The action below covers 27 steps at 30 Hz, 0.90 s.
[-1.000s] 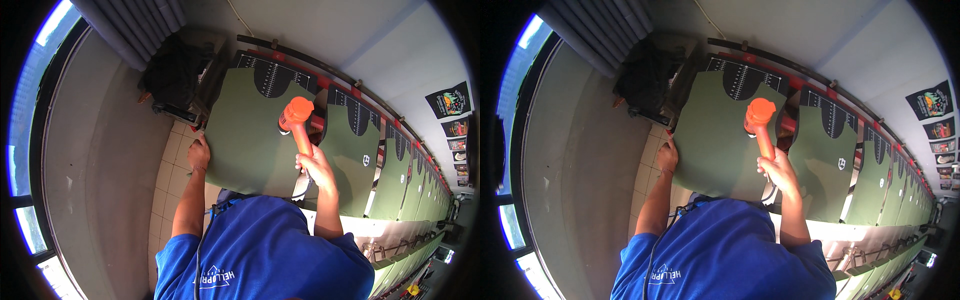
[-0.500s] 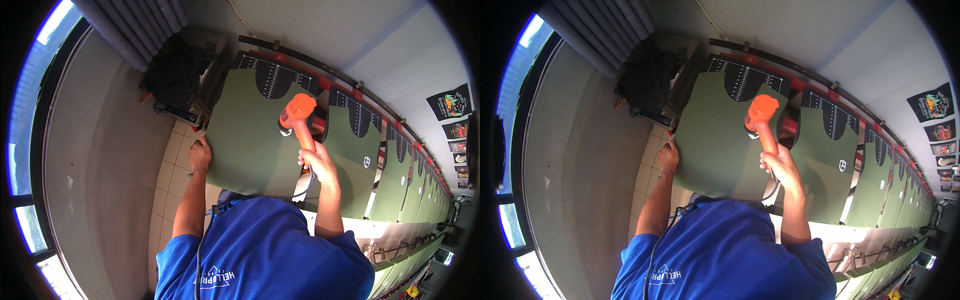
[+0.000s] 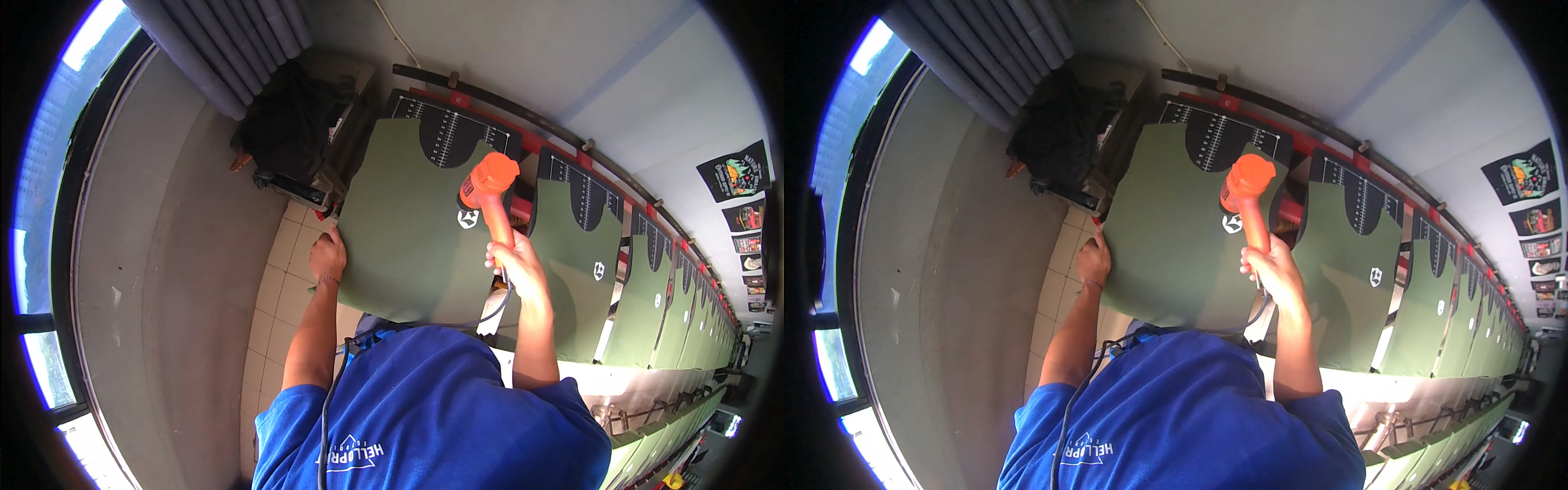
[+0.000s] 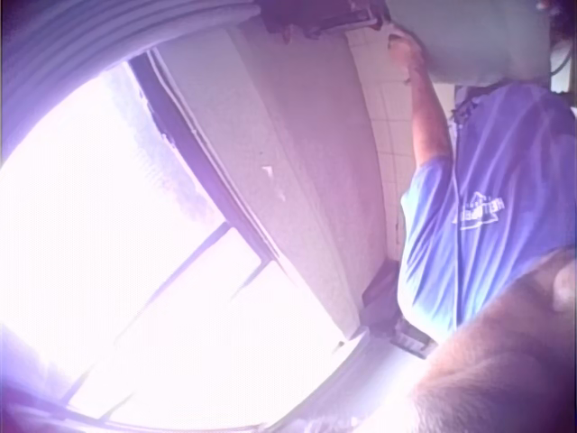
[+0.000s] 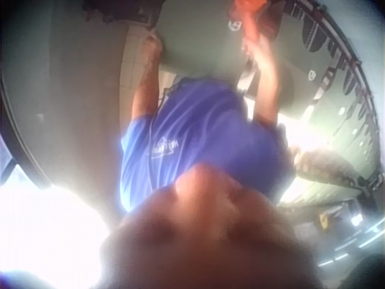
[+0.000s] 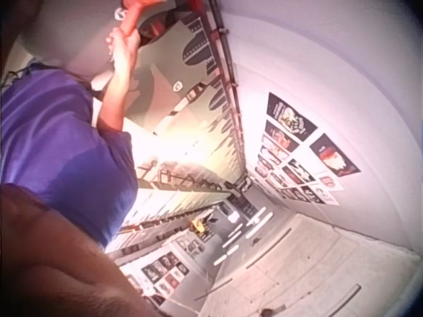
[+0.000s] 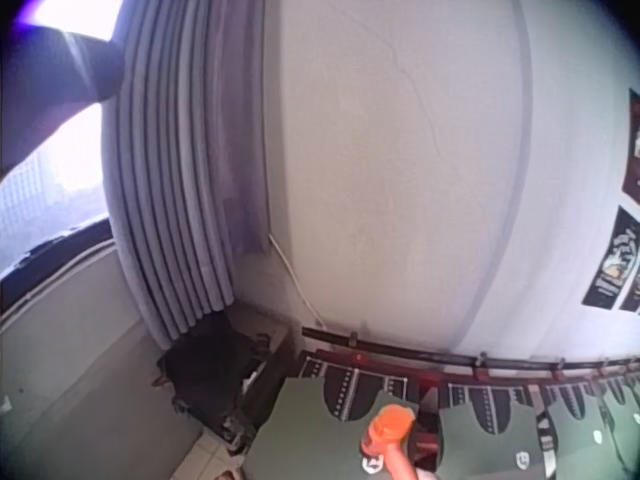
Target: The person uses an orange heat gun to apply heat to a green t-shirt laid out on a heat press machine. They move the heat gun systematically across the surface of the shirt, focusing on the chest area where a logo is visible.
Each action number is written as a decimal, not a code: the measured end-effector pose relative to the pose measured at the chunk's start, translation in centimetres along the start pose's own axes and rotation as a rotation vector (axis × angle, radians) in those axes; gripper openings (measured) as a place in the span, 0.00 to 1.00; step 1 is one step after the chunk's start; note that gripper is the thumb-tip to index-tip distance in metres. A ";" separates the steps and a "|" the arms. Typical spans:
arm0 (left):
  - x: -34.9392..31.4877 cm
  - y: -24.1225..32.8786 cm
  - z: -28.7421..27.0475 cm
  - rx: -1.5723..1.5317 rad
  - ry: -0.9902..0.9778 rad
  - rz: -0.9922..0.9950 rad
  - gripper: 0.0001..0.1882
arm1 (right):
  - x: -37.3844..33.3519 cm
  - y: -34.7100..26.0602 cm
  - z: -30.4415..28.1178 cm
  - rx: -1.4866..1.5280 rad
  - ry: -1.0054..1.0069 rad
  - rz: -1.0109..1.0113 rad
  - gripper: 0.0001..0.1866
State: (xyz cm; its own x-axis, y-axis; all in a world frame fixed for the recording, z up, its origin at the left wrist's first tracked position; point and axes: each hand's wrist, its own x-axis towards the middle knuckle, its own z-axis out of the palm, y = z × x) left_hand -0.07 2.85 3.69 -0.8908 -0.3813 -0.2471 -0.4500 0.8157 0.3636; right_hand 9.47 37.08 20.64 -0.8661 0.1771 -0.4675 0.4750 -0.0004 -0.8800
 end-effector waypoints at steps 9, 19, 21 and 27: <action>0.1 -0.1 0.1 0.001 0.001 0.004 0.33 | -0.2 0.4 0.5 -0.007 -0.001 -0.039 0.09; 0.3 -1.0 0.6 -0.008 0.020 0.068 0.34 | -1.1 0.5 -1.0 0.013 0.039 -0.010 0.08; 0.3 -1.3 0.7 0.002 0.011 0.072 0.34 | -1.1 1.1 -1.8 0.052 0.021 0.006 0.08; 0.4 -1.4 1.3 -0.028 0.031 0.013 0.34 | -1.8 1.3 -1.9 0.077 -0.029 -0.025 0.11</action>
State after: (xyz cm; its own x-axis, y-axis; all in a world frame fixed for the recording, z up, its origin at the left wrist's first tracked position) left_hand 0.26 2.13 1.92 -0.8981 -0.3840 -0.2145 -0.4393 0.8084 0.3919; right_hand 11.93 38.63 20.53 -0.8820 0.1499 -0.4469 0.4409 -0.0727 -0.8946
